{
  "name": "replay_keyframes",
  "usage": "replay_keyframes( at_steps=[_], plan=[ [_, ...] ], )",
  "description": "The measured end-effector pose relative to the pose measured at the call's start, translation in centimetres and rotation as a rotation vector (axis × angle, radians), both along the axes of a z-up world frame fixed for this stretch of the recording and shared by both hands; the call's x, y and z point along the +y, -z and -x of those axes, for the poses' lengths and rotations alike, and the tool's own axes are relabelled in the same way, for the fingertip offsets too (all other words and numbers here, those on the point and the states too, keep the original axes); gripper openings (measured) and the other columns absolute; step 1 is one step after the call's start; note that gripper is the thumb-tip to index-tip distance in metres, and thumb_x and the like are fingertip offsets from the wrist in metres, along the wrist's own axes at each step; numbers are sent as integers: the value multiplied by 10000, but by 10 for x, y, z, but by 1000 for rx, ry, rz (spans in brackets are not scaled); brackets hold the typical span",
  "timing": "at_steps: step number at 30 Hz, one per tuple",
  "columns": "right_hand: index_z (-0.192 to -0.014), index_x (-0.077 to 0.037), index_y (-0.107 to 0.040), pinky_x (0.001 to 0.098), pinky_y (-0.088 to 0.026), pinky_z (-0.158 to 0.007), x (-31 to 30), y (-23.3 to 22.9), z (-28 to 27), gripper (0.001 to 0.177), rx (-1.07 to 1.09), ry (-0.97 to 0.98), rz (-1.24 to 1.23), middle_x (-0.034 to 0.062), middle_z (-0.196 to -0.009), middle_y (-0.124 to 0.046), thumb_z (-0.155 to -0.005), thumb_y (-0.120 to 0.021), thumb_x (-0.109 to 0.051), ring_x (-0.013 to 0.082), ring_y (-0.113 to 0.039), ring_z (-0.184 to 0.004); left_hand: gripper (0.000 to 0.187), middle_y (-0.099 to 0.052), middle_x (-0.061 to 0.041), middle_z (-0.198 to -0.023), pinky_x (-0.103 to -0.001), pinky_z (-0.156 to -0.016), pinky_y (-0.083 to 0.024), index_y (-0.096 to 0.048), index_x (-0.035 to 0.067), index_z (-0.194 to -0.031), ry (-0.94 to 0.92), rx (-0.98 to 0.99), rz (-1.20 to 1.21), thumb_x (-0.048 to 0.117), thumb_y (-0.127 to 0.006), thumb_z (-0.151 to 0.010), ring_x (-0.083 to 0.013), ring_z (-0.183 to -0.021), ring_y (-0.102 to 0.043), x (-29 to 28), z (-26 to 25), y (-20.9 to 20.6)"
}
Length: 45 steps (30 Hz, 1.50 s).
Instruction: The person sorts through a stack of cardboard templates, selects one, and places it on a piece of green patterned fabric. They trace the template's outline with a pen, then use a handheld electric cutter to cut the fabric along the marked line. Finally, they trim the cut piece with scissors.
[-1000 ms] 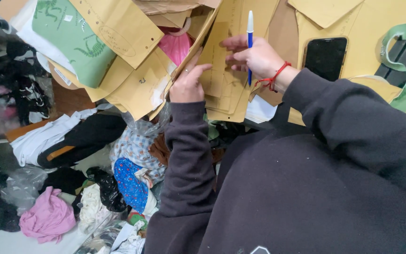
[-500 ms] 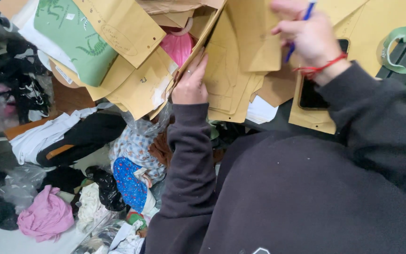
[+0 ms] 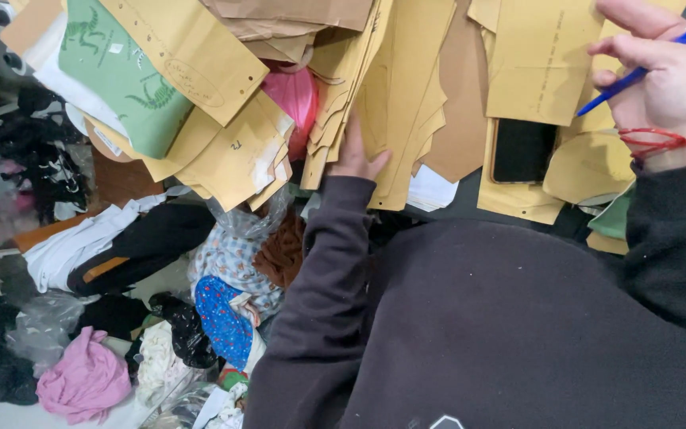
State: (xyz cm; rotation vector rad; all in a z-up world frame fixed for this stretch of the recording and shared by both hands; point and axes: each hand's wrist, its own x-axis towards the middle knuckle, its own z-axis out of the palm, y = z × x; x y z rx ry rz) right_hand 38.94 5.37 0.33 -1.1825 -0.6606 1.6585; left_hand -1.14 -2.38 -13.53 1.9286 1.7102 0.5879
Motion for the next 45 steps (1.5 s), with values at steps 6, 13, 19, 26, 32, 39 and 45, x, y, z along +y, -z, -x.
replay_keyframes(
  at_steps=[6, 13, 19, 26, 32, 39, 45],
  plan=[
    [-1351, -40, -646, 207, -392, -650, -6, 4, -8, 381, 15, 45, 67, 16, -1223, -697, -1005, -492, -6, 56, -555, -835, 919, -357, -252, -1630, -385, -986, -505, -241, 98, -1619, -62, 306, 10, 69, -702, -825, -382, -1188, -579, 10, -16, -90],
    [-1335, -16, -674, 197, -401, -655, -15, 23, -40, 287, -99, 104, 9, 16, -1103, -691, -1070, -566, -44, 32, -558, -783, 550, -530, -85, -1479, -369, -831, -613, -568, 161, -1451, 66, 293, -111, 121, -724, -924, -274, -985, -739, 8, -35, -135],
    [-1240, 62, -638, 226, -474, -706, -50, 25, -113, 157, -732, 172, -292, 89, -1003, -666, -1139, -702, -40, 86, -599, -780, 332, -600, -69, -1465, -365, -877, -581, -679, 182, -1276, 395, -136, 163, 174, -709, -945, -246, -1076, -704, 5, -150, -154],
    [-1574, -22, -347, 212, -498, -634, -107, 51, -223, 438, -578, 597, -120, 43, -976, -613, -1170, -508, 35, 94, -557, -682, 310, -633, 17, -1365, -589, -1157, -336, -709, 231, -1193, 758, -79, 113, 202, -650, -890, -219, -1282, -597, -7, -292, -115],
    [-1419, 5, -471, 253, -426, -537, -119, 122, -274, 396, -591, 659, -28, 61, -919, -648, -1077, -652, 88, 115, -602, -645, 334, -595, 7, -1445, -547, -1250, -319, -654, 201, -1267, 810, 18, 10, 193, -556, -948, -193, -1376, -551, 0, -389, -91],
    [-1276, 47, -559, 237, -412, -497, -113, 135, -284, 329, -671, 646, 65, 88, -967, -708, -1014, -755, 13, 97, -581, -607, 523, -466, -133, -1560, -532, -1190, -326, -527, 30, -1427, 577, 332, -122, 202, -515, -934, -275, -1461, -447, -15, -441, -64],
    [-1416, 95, -596, 236, -560, -943, -101, 118, -315, 398, -762, 387, -183, 99, -1201, -725, -1052, -749, 44, 110, -690, -1041, 551, -411, -142, -1628, -540, -1246, -268, -478, -2, -1504, 540, 368, -70, 197, -484, -990, -271, -1509, -389, -37, -432, -71]
  ],
)
